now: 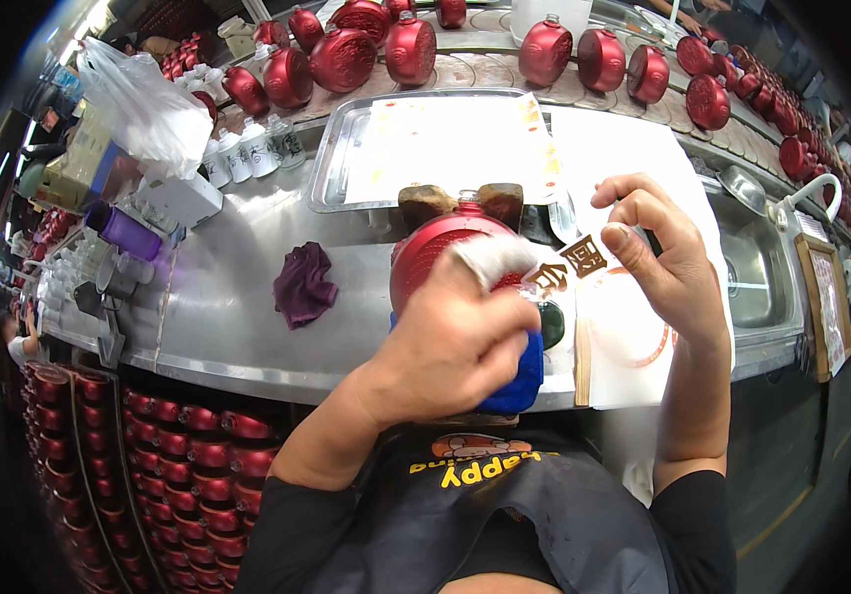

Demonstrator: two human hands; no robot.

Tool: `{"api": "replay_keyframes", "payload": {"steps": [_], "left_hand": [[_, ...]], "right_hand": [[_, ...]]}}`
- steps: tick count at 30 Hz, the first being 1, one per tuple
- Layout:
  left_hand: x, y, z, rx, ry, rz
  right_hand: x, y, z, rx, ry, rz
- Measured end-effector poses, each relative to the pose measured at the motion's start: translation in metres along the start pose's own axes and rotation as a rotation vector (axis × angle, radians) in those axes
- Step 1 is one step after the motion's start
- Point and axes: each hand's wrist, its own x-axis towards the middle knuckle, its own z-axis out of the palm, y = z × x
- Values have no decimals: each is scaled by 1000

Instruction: The person wipes a red cylindrical container with a cloth, then applies a gold sticker and a gold ring to its surface. They smooth the sticker and ring with a green tool and their fingers, repeating the process on multiple containers.

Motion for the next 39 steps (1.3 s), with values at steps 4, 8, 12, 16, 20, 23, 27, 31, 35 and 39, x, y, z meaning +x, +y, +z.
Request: {"api": "replay_keyframes", "payload": {"steps": [4,8,12,16,20,23,27,31,35,39], "left_hand": [[23,-9,2,96,208,-55],[40,-18,13,-34,-7,-190],[41,-18,23,-340,112,-269],[41,-20,33,-237,292,-233],[40,-18,38,-69,310,-155],[37,-16,38,-46,332,-153],[35,-18,38,-75,352,-174],[33,-23,40,-110,369,-185],[29,-26,43,-268,365,-280],[25,-30,45,-781,327,-449]], "right_hand": [[2,-6,2,22,-46,-10],[2,-5,-1,-28,-58,-78],[-6,3,3,35,157,7],[-25,7,31,128,189,47],[-35,10,57,2,139,85],[-35,12,62,-4,180,75],[-34,17,64,29,240,47],[-38,24,69,100,252,74],[-46,33,72,249,218,157],[-47,36,67,275,183,248]]}}
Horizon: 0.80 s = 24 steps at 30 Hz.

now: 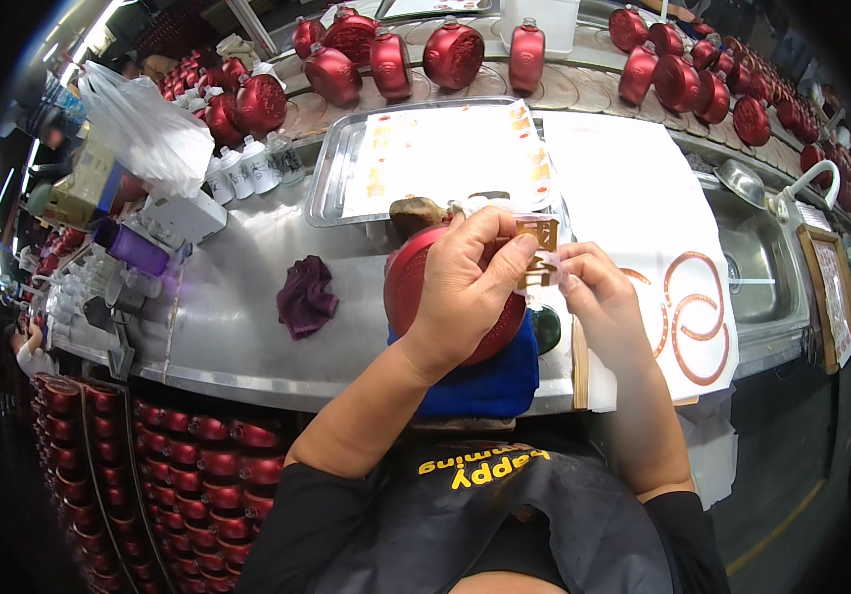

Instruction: The person wipes a red cylindrical container with a cloth, then applies a gold sticker and a gold ring to its surface. They smooth the sticker and ring with a green tool and their fingers, repeating the process on multiple containers.

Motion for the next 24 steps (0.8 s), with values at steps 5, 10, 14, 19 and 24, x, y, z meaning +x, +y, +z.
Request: {"api": "replay_keyframes", "payload": {"steps": [5,10,14,19,24], "left_hand": [[1,-3,2,226,-96,143],[-4,2,6,431,-192,249],[-6,4,15,527,-225,316],[-25,11,-6,650,-150,310],[-52,1,-67,877,253,287]], "right_hand": [[8,-16,-25,109,-60,-21],[27,-27,-39,106,-185,-112],[33,-24,-44,88,-156,-56],[57,23,-91,-154,-89,-85],[118,153,-143,-853,52,42]]}}
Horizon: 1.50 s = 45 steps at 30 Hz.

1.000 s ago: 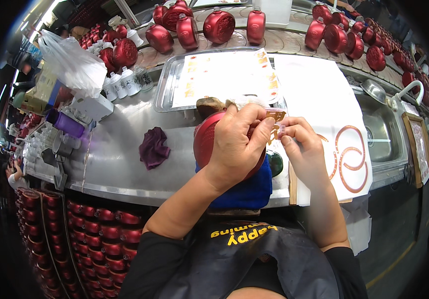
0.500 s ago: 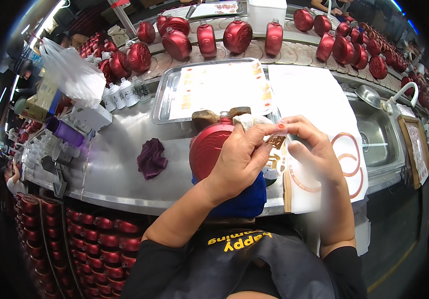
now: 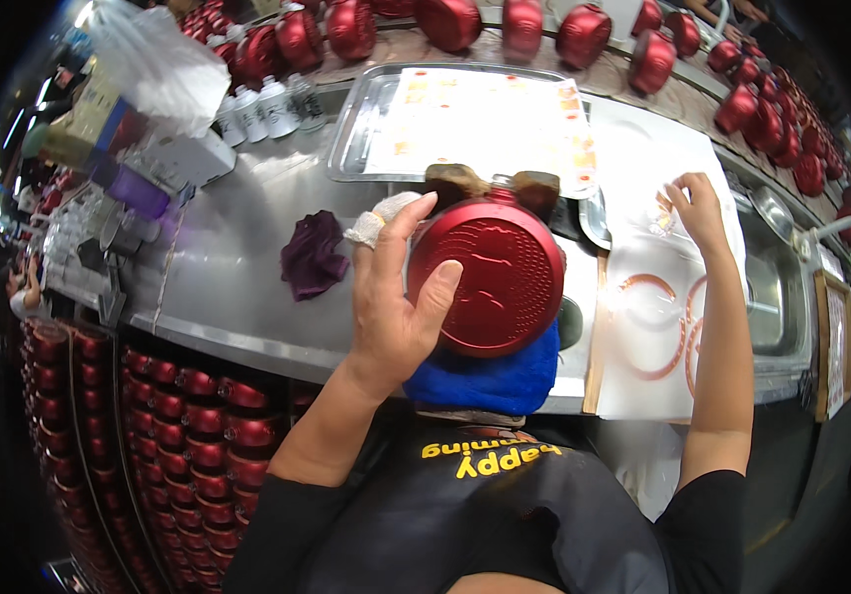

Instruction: The person wipes a red cylindrical container with a cloth, then applies a gold sticker and a gold ring to its surface. They smooth the sticker and ring with a green tool and their fingers, repeating the process on multiple containers.

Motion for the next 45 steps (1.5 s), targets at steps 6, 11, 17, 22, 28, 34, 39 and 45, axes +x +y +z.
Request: {"api": "replay_keyframes", "payload": {"steps": [6,11,17,22,28,34,39,45], "left_hand": [[-24,-34,22,-751,-90,-493],[-31,-32,23,-594,-99,-493],[-34,-39,32,-611,-32,-405],[-34,-42,28,-517,-24,-421],[-36,-39,29,-479,-28,-402],[-40,-36,24,-519,-22,-404],[-41,-22,11,-451,-50,-338],[-39,-7,14,89,-61,-66]], "right_hand": [[3,37,34,-391,67,39],[-19,-68,-30,-114,136,-274],[-58,-198,-110,179,-72,-367],[-68,-248,-134,274,-143,-542],[-78,-266,-119,371,-194,-576],[-80,-291,-123,579,-288,-584],[-65,-280,-39,498,-308,-515],[-68,-259,6,335,-22,-601]]}}
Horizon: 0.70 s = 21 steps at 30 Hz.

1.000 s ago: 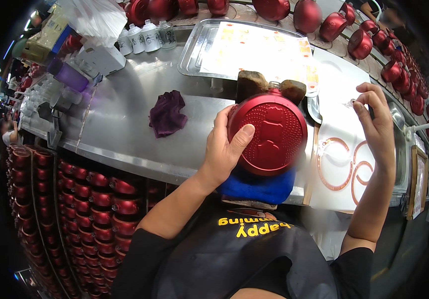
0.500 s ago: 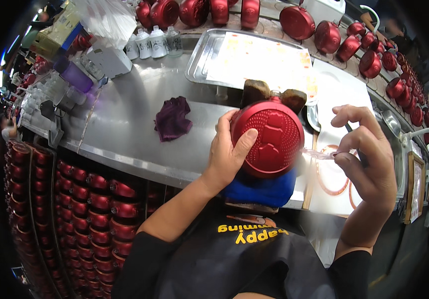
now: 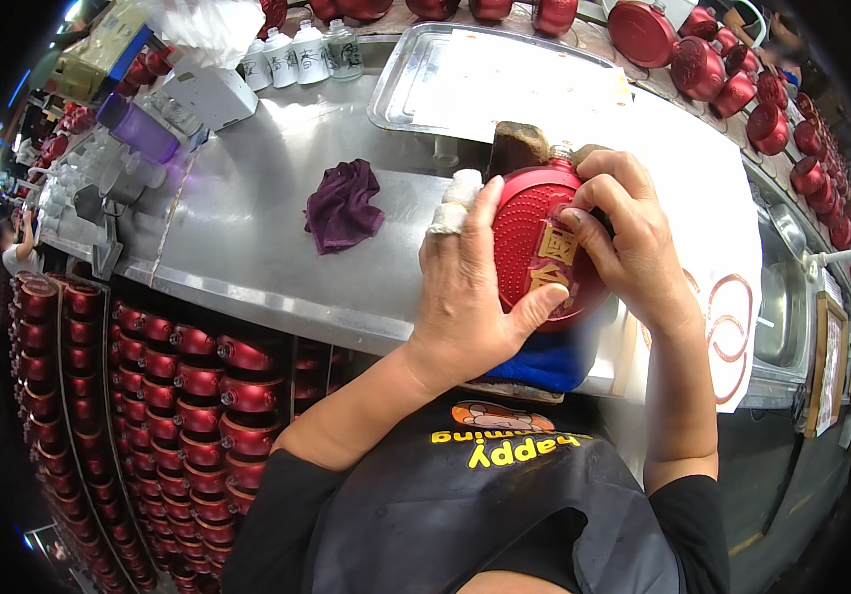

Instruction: The person wipes a red cylindrical container with a cloth, then applies a gold sticker and a gold ring to its surface. They smooth the sticker and ring with a green tool and their fingers, repeating the process on multiple containers.

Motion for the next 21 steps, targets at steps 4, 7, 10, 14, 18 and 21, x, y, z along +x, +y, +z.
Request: {"api": "replay_keyframes", "payload": {"steps": [4,7,10,14,18,21], "left_hand": [[-2,4,2,97,-14,0],[-3,3,2,74,-16,-4],[-3,0,2,58,-10,6],[-4,-1,2,67,-19,-8],[-5,-1,2,12,-36,-20],[-4,-4,3,-4,-19,-11]], "right_hand": [[4,-3,-3,-15,-9,7],[5,-3,-1,-9,-28,46],[3,0,1,11,-24,42],[3,1,1,19,-25,27],[5,0,1,19,-29,21],[6,1,1,31,-27,14]]}}
